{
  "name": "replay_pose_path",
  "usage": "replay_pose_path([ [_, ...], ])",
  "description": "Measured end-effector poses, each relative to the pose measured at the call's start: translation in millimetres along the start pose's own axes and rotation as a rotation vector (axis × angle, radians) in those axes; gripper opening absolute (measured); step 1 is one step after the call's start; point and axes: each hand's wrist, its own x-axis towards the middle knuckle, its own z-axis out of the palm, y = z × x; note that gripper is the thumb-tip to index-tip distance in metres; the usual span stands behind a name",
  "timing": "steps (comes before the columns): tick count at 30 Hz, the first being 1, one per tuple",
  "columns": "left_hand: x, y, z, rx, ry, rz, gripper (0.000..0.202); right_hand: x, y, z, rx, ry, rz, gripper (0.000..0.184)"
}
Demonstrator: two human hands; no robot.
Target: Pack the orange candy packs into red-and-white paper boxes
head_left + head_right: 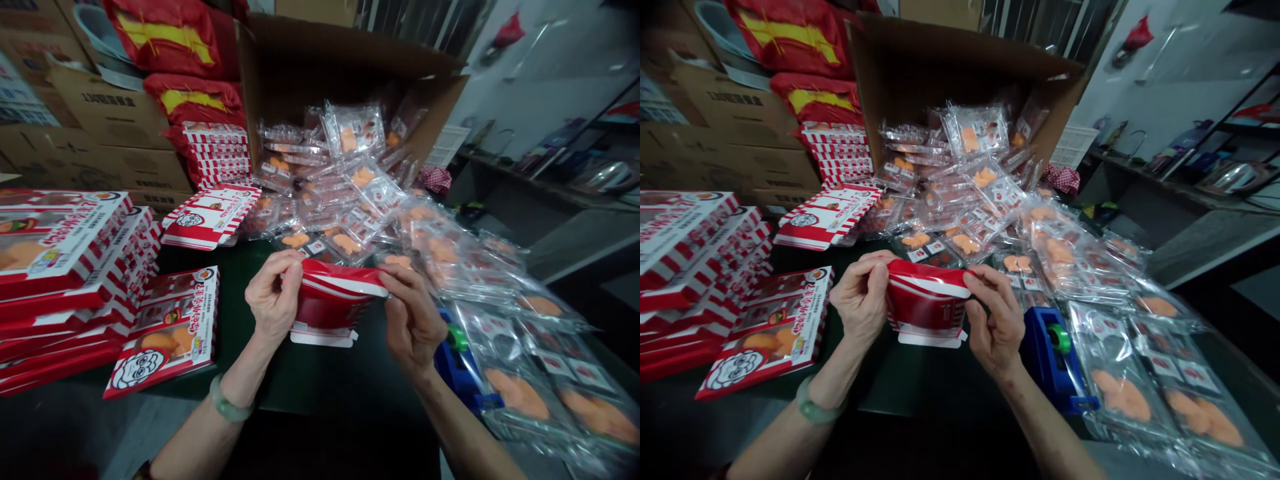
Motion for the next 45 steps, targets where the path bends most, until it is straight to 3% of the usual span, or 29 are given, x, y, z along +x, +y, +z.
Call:
replay_pose_path([
  [3, -0.4, 0.5, 1.2, -0.010, -0.018, -0.003, 0.007, 7.5, -5.2, -0.4, 0.082, -0.008, 0.187, 0.019],
  [6, -0.3, 1.2, 3.1, -0.021, -0.034, -0.010, 0.009, 21.3, -11.7, -8.4, 0.079, -0.133, 0.298, 0.012],
  [9, 0.5, 0.6, 5.6, -0.014, -0.038, -0.017, 0.009, 26.1, -14.6, -14.4, 0.014, -0.180, 0.209, 0.011],
  [13, 2.5, -1.1, 7.6, 0.005, -0.029, -0.035, 0.007, 12.7, -7.9, -16.4, -0.071, -0.175, -0.008, 0.024],
  [15, 5.5, -1.3, 6.0, -0.001, -0.052, -0.044, 0.006, 5.2, -2.2, -15.7, -0.071, -0.175, -0.051, 0.033],
  [17, 11.4, -0.3, 2.2, 0.002, -0.136, -0.031, 0.015, 2.1, 2.5, -12.3, -0.045, -0.151, -0.034, 0.035],
  [19, 19.4, 1.9, -2.7, 0.044, -0.297, 0.021, 0.027, 3.7, 5.0, -5.6, -0.018, -0.113, -0.015, 0.031],
  [21, 26.6, 4.4, -6.3, 0.109, -0.447, 0.104, 0.026, 6.3, 5.5, 1.8, -0.005, -0.095, -0.003, 0.025],
  [23, 29.1, 6.4, -7.1, 0.161, -0.464, 0.174, 0.019, 4.9, 5.6, 3.4, -0.025, -0.120, 0.036, 0.024],
  [26, 22.4, 7.9, -4.3, 0.201, -0.301, 0.199, 0.024, -11.7, 6.9, -22.8, -0.182, -0.069, 0.212, 0.038],
  [29, 12.7, 7.9, -1.8, 0.263, -0.227, 0.205, 0.032, -42.2, 7.2, -86.4, -0.552, 0.155, 0.459, 0.030],
  [30, 10.8, 7.5, -1.3, 0.275, -0.220, 0.223, 0.034, -52.5, 6.9, -110.5, -0.668, 0.163, 0.540, 0.025],
  [32, 9.7, 6.3, -0.4, 0.265, -0.207, 0.258, 0.036, -69.0, 6.7, -151.7, -0.754, 0.017, 0.768, 0.025],
  [34, 10.8, 5.2, 0.6, 0.233, -0.189, 0.264, 0.038, -77.2, 7.5, -175.1, -0.612, -0.153, 1.016, 0.027],
  [36, 12.2, 4.5, 1.5, 0.213, -0.185, 0.244, 0.039, -77.2, 9.2, -179.8, -0.412, -0.234, 1.173, 0.027],
  [39, 12.2, 3.0, 1.8, 0.204, -0.182, 0.255, 0.040, -68.9, 12.6, -168.7, -0.269, -0.228, 1.262, 0.027],
  [45, 9.2, -1.8, 1.6, 0.194, -0.170, 0.246, 0.040, -59.9, 9.3, -153.0, -0.111, -0.003, 1.439, 0.024],
])
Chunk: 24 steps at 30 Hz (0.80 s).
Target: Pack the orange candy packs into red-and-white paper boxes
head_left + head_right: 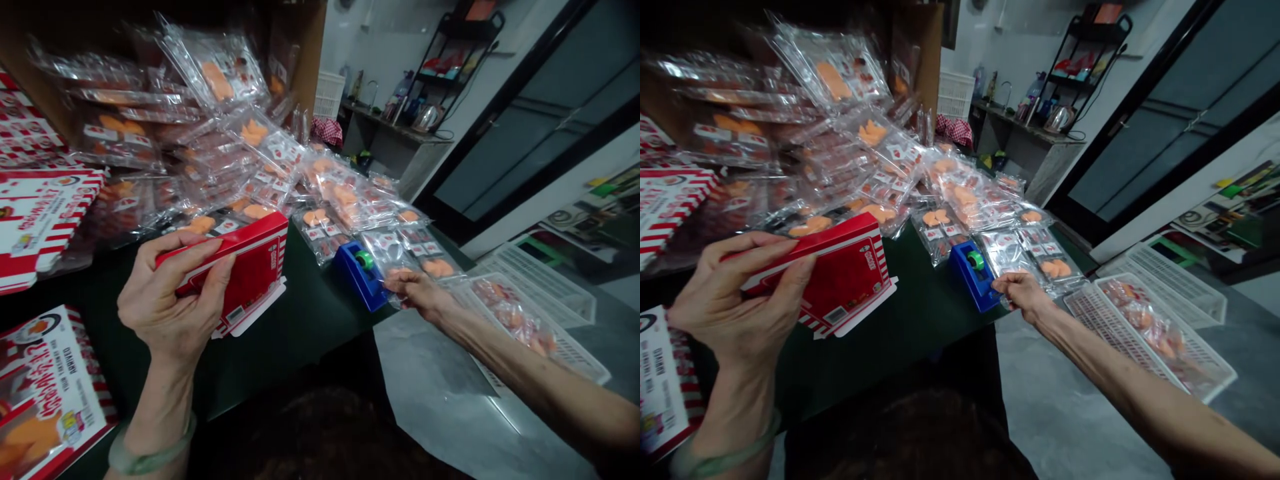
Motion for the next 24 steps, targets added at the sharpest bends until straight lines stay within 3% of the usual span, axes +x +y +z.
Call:
replay_pose_path([
  [4, -0.8, -1.3, 1.4, -0.008, 0.021, -0.014, 0.040, -23.1, 8.9, 7.2, 0.218, 0.093, -0.015, 0.029],
  [9, -0.6, -5.4, 1.4, 0.001, 0.011, 0.024, 0.039, -46.2, 41.5, 19.6, 0.406, 0.205, -0.158, 0.042],
  [17, -0.4, -1.8, 1.6, 0.012, 0.019, 0.022, 0.037, -22.8, 72.8, 13.1, 0.090, 0.203, -0.131, 0.033],
  [20, -1.3, 7.3, 0.7, 0.015, 0.000, -0.021, 0.027, -33.4, 67.3, 12.8, -0.043, 0.243, -0.195, 0.027],
  [22, -1.2, 12.0, 0.8, 0.014, -0.023, -0.028, 0.023, -47.3, 51.3, 23.4, -0.108, 0.236, -0.280, 0.021],
  [24, -0.8, 15.1, 1.2, 0.013, -0.029, -0.016, 0.022, -63.6, 23.6, 44.7, -0.138, 0.100, -0.396, 0.023],
])
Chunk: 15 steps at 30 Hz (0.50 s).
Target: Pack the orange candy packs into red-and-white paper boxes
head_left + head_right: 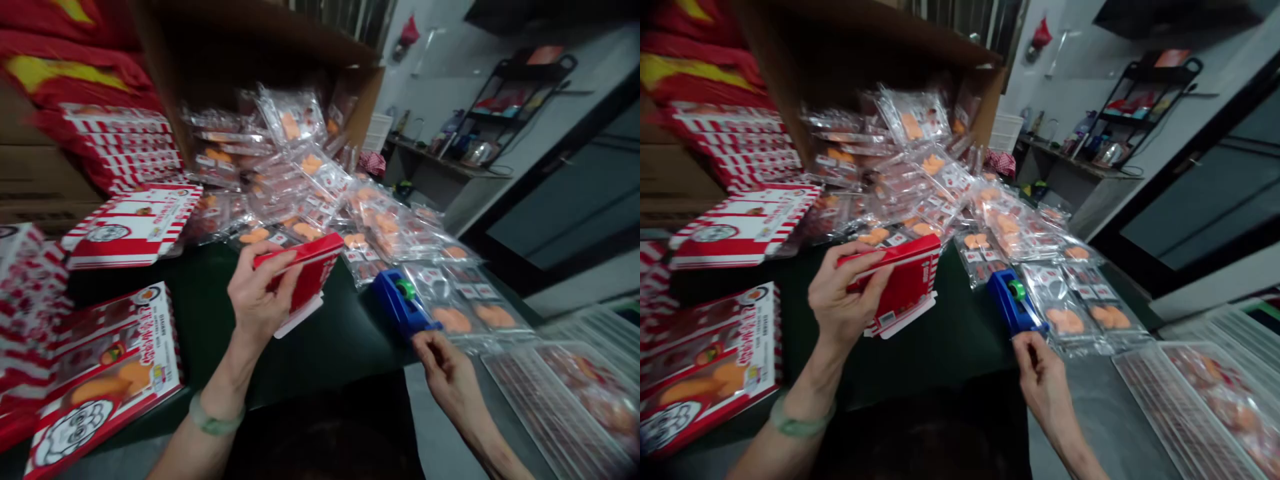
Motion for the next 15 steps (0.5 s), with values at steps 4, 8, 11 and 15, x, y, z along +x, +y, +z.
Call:
replay_pose_path([
  [4, -0.7, 4.2, -0.4, -0.009, 0.006, 0.004, 0.020, 5.6, -83.1, 44.8, 0.311, -0.344, -0.118, 0.025],
  [8, -2.6, 6.3, -1.5, -0.012, -0.025, -0.004, 0.019, 45.8, -133.3, 72.7, 0.186, -0.057, -0.640, 0.038],
  [11, -3.4, 6.7, -2.6, -0.014, -0.050, 0.009, 0.018, 83.2, -149.9, 76.7, 0.048, -0.276, -0.785, 0.068],
  [15, -5.1, 8.0, -4.6, -0.065, -0.060, 0.036, 0.019, 109.4, -164.4, 74.9, 0.046, -0.947, -0.519, 0.071],
])
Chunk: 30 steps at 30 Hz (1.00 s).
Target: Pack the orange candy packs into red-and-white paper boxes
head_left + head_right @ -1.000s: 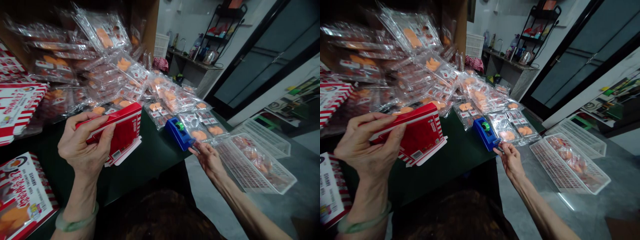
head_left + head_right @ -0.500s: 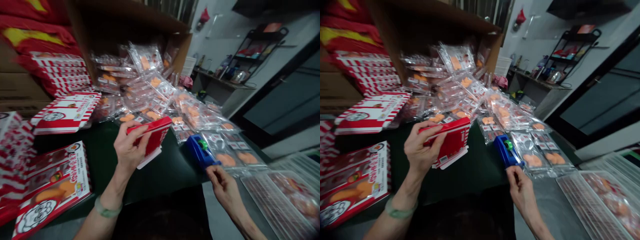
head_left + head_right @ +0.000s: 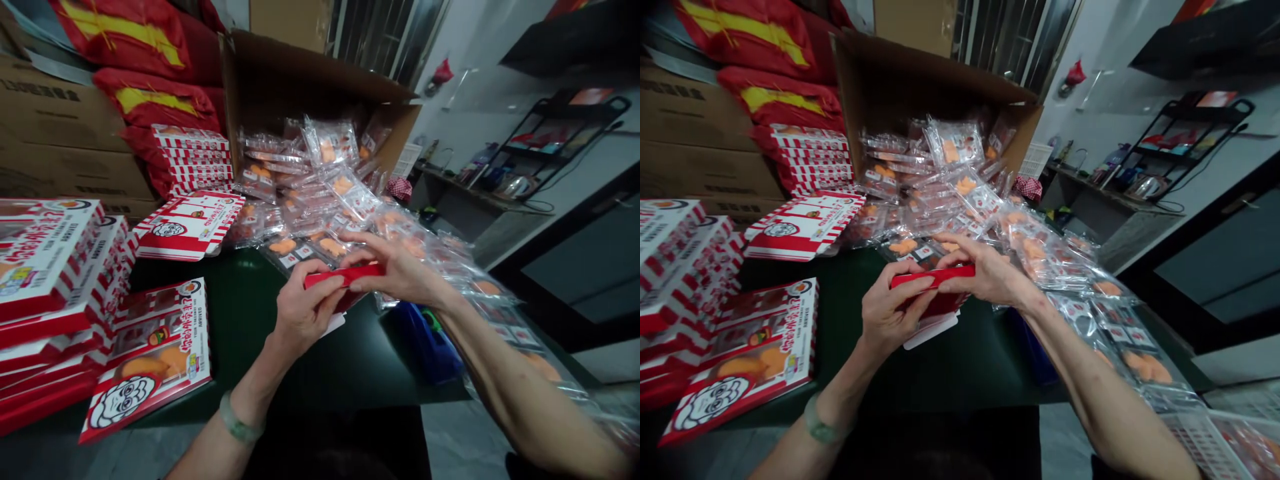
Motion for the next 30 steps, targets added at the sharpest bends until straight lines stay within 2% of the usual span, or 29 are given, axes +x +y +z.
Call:
replay_pose_path([
  [2, -1.5, 1.5, -1.1, -0.008, -0.026, 0.006, 0.020, 2.6, -3.0, -4.3, 0.093, -0.150, 0.076, 0.074],
  [4, -2.9, 3.3, -2.2, -0.008, -0.051, -0.003, 0.019, 3.0, -5.2, -6.5, 0.112, -0.208, 0.111, 0.075],
  [10, -2.7, 6.6, -5.0, -0.026, -0.073, 0.002, 0.019, 1.6, -8.3, -9.2, -0.175, -0.197, -0.046, 0.073],
  [14, -3.0, 7.7, -6.1, -0.018, -0.092, -0.003, 0.020, 3.7, -8.1, -10.6, -0.164, -0.258, -0.071, 0.072],
  [16, -3.7, 8.4, -6.7, -0.006, -0.098, -0.007, 0.021, 6.6, -7.4, -13.9, -0.072, -0.313, -0.009, 0.069],
  [19, -3.6, 8.3, -7.7, 0.009, -0.100, -0.011, 0.022, 13.1, -8.4, -21.8, 0.165, -0.453, 0.142, 0.077],
  [21, -2.2, 6.3, -7.8, 0.012, -0.099, -0.012, 0.022, 16.1, -11.5, -26.3, 0.174, -0.482, 0.203, 0.080],
  [22, -1.1, 4.5, -7.6, 0.011, -0.094, -0.014, 0.021, 15.8, -13.5, -27.5, 0.102, -0.423, 0.179, 0.079],
  [23, 0.1, 2.5, -7.1, 0.010, -0.086, -0.018, 0.022, 13.7, -15.6, -27.5, -0.008, -0.312, 0.127, 0.077],
  [24, 1.3, 0.3, -6.2, 0.011, -0.073, -0.024, 0.022, 9.4, -17.4, -26.3, -0.128, -0.159, 0.057, 0.071],
  [26, 3.5, -3.5, -3.6, 0.032, -0.034, -0.045, 0.023, -5.5, -19.5, -19.8, -0.285, 0.200, -0.078, 0.047],
  [28, 4.7, -5.0, 0.3, 0.082, 0.002, -0.062, 0.023, -24.9, -18.2, -7.8, -0.262, 0.449, -0.104, 0.021],
  [30, 4.7, -3.9, 4.6, 0.134, 0.041, -0.068, 0.021, -41.5, -13.4, 8.3, -0.084, 0.505, -0.038, 0.013],
])
